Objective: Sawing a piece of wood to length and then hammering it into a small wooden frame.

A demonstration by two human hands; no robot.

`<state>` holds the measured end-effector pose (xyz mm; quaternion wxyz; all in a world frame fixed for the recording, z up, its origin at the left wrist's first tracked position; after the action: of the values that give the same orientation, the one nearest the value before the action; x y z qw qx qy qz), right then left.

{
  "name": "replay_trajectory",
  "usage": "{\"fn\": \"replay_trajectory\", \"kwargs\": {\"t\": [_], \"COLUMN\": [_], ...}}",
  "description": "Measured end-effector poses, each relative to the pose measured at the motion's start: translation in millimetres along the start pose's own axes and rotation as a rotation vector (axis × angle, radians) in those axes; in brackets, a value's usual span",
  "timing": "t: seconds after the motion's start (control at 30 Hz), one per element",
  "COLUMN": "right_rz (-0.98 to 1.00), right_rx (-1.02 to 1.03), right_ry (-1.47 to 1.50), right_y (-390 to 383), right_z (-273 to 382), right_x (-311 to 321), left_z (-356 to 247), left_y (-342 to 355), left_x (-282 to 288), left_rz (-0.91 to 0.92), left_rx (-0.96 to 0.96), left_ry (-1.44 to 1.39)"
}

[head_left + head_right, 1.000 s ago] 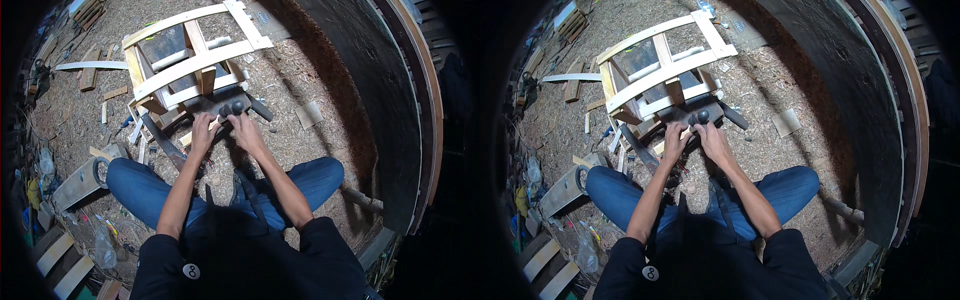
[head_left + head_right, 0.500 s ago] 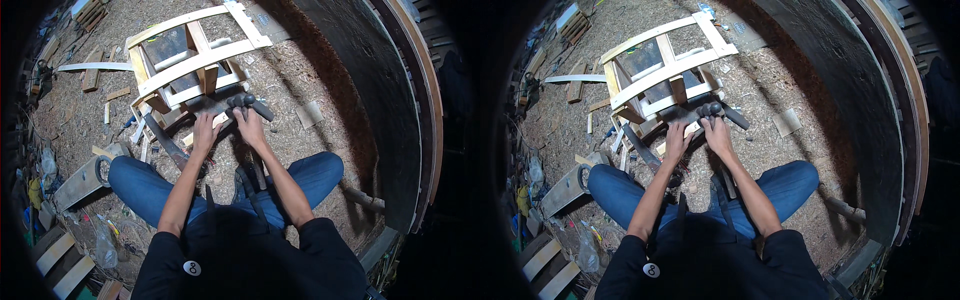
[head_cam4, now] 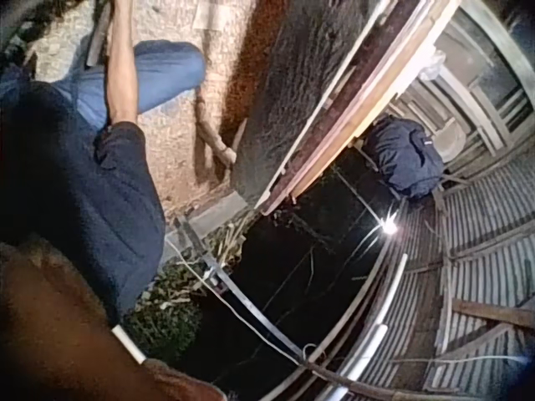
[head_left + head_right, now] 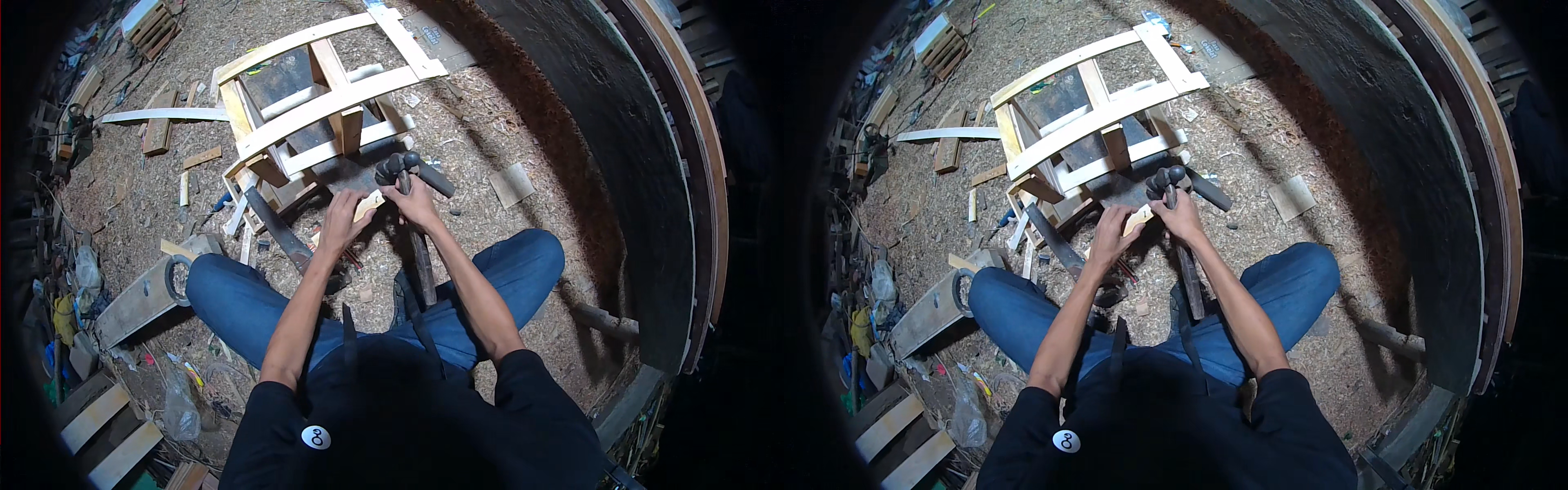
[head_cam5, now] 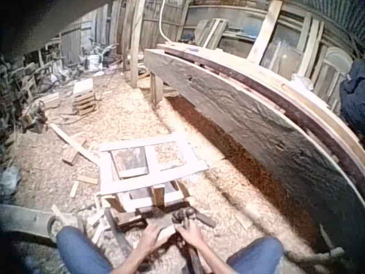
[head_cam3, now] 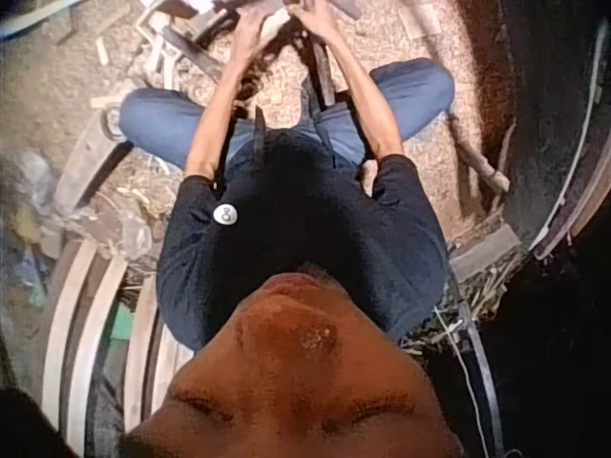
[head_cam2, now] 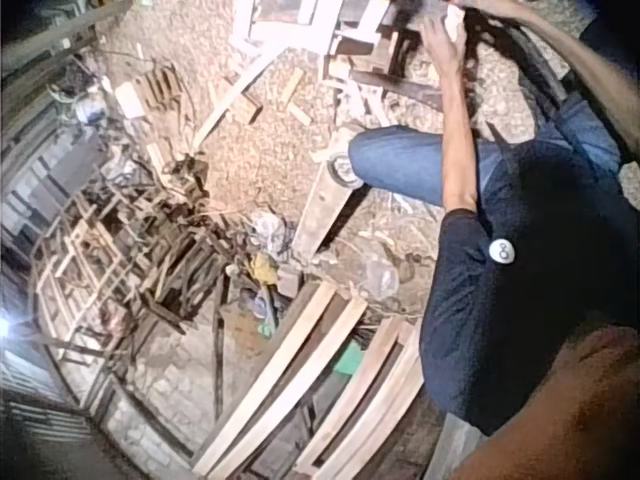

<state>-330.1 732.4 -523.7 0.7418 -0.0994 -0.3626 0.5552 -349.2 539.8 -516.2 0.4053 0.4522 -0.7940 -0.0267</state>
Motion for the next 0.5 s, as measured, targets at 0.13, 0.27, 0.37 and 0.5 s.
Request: {"fn": "replay_trajectory", "kwargs": {"t": [0.13, 0.27, 0.37, 0.5], "right_rz": [0.056, 0.195, 0.178, -0.034], "right_rx": [-0.053, -0.163, -0.097, 0.025], "right_ry": [-0.038, 0.07, 0.056, -0.019], "right_y": [0.2, -9.1, -3.5, -5.0], "right_z": [-2.8, 4.8, -5.9, -8.0], "right_x": [-5.8, -9.6, -15.5, -24.6], "left_z": [1.3, 2.4, 4.3, 11.6], "left_y": [-4.2, -5.5, -3.3, -2.1], "left_x": [4.4, 7.6, 5.7, -0.4], "left_rz": [-0.034, -0.063, -0.047, -0.034], "left_rx": [-0.023, -0.034, -0.042, -0.034], "left_ry": [-0.002, -0.002, -0.002, 0.112]}}
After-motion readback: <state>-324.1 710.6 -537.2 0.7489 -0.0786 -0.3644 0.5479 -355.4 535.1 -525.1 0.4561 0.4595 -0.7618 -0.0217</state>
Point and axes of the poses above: each hand's wrist, its own y-axis towards the middle knuckle, its own x-axis out of the back of the hand, z = x × y, the point moved 2 cm from there along y, towards the middle knuckle, and after that the axes turned 14 degrees about -x, right-handed, at the moved point
